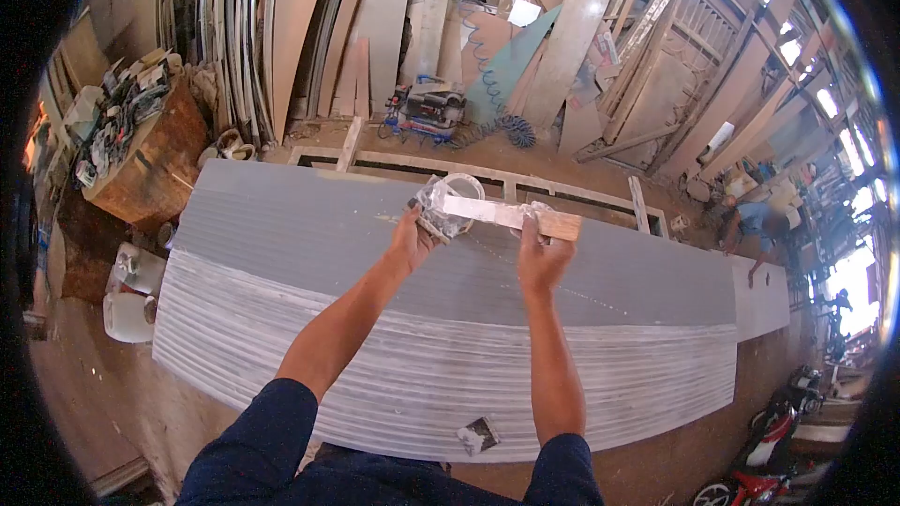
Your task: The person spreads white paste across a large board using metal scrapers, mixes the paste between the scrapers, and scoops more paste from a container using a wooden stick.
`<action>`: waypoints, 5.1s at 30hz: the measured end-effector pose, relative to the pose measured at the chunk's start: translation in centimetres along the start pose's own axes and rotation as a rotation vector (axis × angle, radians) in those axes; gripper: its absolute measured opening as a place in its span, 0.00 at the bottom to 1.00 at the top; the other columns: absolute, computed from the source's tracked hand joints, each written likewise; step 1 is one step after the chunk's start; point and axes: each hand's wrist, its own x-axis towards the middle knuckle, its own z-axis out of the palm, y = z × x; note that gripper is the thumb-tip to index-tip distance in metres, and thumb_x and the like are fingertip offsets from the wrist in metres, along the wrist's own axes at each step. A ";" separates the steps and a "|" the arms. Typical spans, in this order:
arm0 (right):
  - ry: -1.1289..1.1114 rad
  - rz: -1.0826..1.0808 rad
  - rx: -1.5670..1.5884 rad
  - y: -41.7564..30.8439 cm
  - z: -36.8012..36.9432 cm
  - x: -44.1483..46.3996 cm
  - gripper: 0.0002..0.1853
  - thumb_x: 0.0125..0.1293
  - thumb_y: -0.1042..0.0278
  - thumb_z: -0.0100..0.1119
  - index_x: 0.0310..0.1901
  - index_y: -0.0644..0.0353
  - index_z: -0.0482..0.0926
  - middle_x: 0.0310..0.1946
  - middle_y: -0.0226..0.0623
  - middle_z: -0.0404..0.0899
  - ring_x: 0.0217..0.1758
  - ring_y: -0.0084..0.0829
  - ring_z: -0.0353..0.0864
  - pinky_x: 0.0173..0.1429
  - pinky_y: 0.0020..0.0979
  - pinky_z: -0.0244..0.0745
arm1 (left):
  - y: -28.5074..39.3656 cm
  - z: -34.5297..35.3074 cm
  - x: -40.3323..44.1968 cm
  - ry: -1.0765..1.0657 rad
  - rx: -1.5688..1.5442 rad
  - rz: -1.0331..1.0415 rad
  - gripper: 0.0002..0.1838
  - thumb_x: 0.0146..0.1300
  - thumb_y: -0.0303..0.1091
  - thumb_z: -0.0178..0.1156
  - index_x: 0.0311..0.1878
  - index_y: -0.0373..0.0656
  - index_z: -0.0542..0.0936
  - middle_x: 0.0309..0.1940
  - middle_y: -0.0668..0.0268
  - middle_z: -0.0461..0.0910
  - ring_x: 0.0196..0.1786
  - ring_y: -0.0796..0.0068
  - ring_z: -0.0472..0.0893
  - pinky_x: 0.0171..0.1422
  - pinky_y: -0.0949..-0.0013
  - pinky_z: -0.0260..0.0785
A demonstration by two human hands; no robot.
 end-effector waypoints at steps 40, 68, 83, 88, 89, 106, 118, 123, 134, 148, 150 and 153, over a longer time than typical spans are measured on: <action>-0.534 0.521 -0.216 11.1 -4.0 -5.4 0.31 0.60 0.59 0.67 0.63 0.65 0.73 0.50 0.47 0.83 0.55 0.32 0.81 0.58 0.29 0.72 | 0.4 -6.5 -13.6 -0.157 -0.120 -0.086 0.29 0.75 0.49 0.38 0.72 0.42 0.63 0.70 0.55 0.67 0.69 0.52 0.70 0.70 0.41 0.65; -0.541 -0.034 -0.223 -14.1 -13.4 -42.0 0.14 0.60 0.75 0.64 0.49 0.63 0.79 0.40 0.44 0.85 0.46 0.32 0.82 0.47 0.35 0.74 | -10.3 -14.3 -56.0 -0.067 -0.354 0.283 0.33 0.76 0.57 0.39 0.74 0.46 0.58 0.71 0.58 0.64 0.72 0.55 0.65 0.72 0.40 0.59; -1.051 -0.501 -0.689 -24.5 -11.7 -45.2 0.11 0.57 0.75 0.55 0.42 0.59 0.79 0.30 0.55 0.79 0.36 0.57 0.79 0.42 0.53 0.73 | -16.4 -13.9 -59.8 -0.017 -0.385 0.400 0.26 0.79 0.50 0.33 0.72 0.46 0.60 0.68 0.60 0.68 0.67 0.61 0.71 0.67 0.51 0.66; -1.052 -0.490 -0.728 -23.6 -12.9 -45.1 0.11 0.58 0.74 0.54 0.44 0.60 0.77 0.30 0.58 0.79 0.38 0.59 0.80 0.43 0.55 0.73 | -18.1 -12.3 -60.3 0.014 -0.340 0.429 0.26 0.79 0.49 0.33 0.71 0.46 0.61 0.67 0.61 0.69 0.67 0.62 0.71 0.67 0.50 0.67; -1.052 -0.451 -0.751 -24.2 -13.7 -45.0 0.12 0.59 0.73 0.54 0.45 0.60 0.77 0.31 0.58 0.79 0.39 0.59 0.80 0.43 0.56 0.73 | -18.9 -12.0 -60.8 0.007 -0.336 0.439 0.25 0.79 0.49 0.33 0.71 0.45 0.62 0.67 0.61 0.69 0.67 0.62 0.71 0.68 0.50 0.67; -0.904 -0.374 -0.819 -26.8 -26.5 -46.7 0.13 0.58 0.72 0.54 0.45 0.61 0.76 0.32 0.59 0.81 0.40 0.60 0.82 0.46 0.56 0.75 | -29.1 -6.5 -66.0 -0.068 -0.295 0.416 0.26 0.79 0.49 0.35 0.71 0.43 0.60 0.68 0.60 0.68 0.69 0.63 0.70 0.70 0.50 0.65; -0.786 -0.281 -0.879 -27.7 -29.4 -46.7 0.12 0.59 0.72 0.53 0.45 0.61 0.76 0.32 0.60 0.81 0.39 0.60 0.82 0.45 0.56 0.75 | -31.0 -4.3 -66.3 -0.120 -0.269 0.357 0.24 0.80 0.47 0.35 0.71 0.45 0.61 0.66 0.60 0.69 0.66 0.62 0.73 0.65 0.50 0.71; -0.692 -0.309 -0.828 -27.8 -27.2 -47.1 0.11 0.59 0.72 0.53 0.44 0.62 0.75 0.30 0.61 0.80 0.38 0.62 0.81 0.45 0.56 0.74 | -28.8 -5.8 -65.2 -0.080 -0.277 0.311 0.23 0.80 0.45 0.34 0.71 0.45 0.61 0.67 0.59 0.69 0.66 0.61 0.73 0.65 0.50 0.71; -0.728 -0.269 -0.817 -27.5 -19.3 -50.4 0.13 0.59 0.70 0.56 0.45 0.61 0.76 0.32 0.58 0.81 0.40 0.61 0.80 0.47 0.56 0.72 | -21.4 -10.5 -65.0 -0.006 -0.228 0.300 0.23 0.80 0.44 0.34 0.70 0.46 0.62 0.65 0.61 0.70 0.66 0.64 0.73 0.66 0.51 0.70; -0.763 -0.318 -0.809 -27.8 -13.2 -51.7 0.20 0.60 0.69 0.54 0.55 0.58 0.76 0.33 0.59 0.81 0.40 0.59 0.81 0.48 0.55 0.73 | -16.6 -15.3 -65.7 0.038 -0.257 0.316 0.24 0.79 0.45 0.37 0.70 0.44 0.61 0.66 0.60 0.70 0.65 0.63 0.74 0.64 0.51 0.72; -0.751 -0.314 -0.795 -26.4 -13.4 -51.8 0.20 0.60 0.69 0.54 0.55 0.58 0.76 0.33 0.59 0.81 0.40 0.59 0.81 0.47 0.56 0.73 | -16.4 -15.7 -65.0 0.006 -0.233 0.320 0.24 0.79 0.46 0.37 0.70 0.44 0.62 0.66 0.60 0.69 0.64 0.62 0.75 0.62 0.51 0.73; -0.706 -0.320 -0.724 -26.1 -13.6 -51.3 0.18 0.59 0.68 0.55 0.52 0.57 0.77 0.33 0.59 0.81 0.39 0.60 0.80 0.47 0.57 0.72 | -16.0 -14.9 -65.3 -0.008 -0.266 0.375 0.24 0.79 0.47 0.38 0.69 0.44 0.63 0.64 0.60 0.71 0.63 0.62 0.76 0.61 0.52 0.75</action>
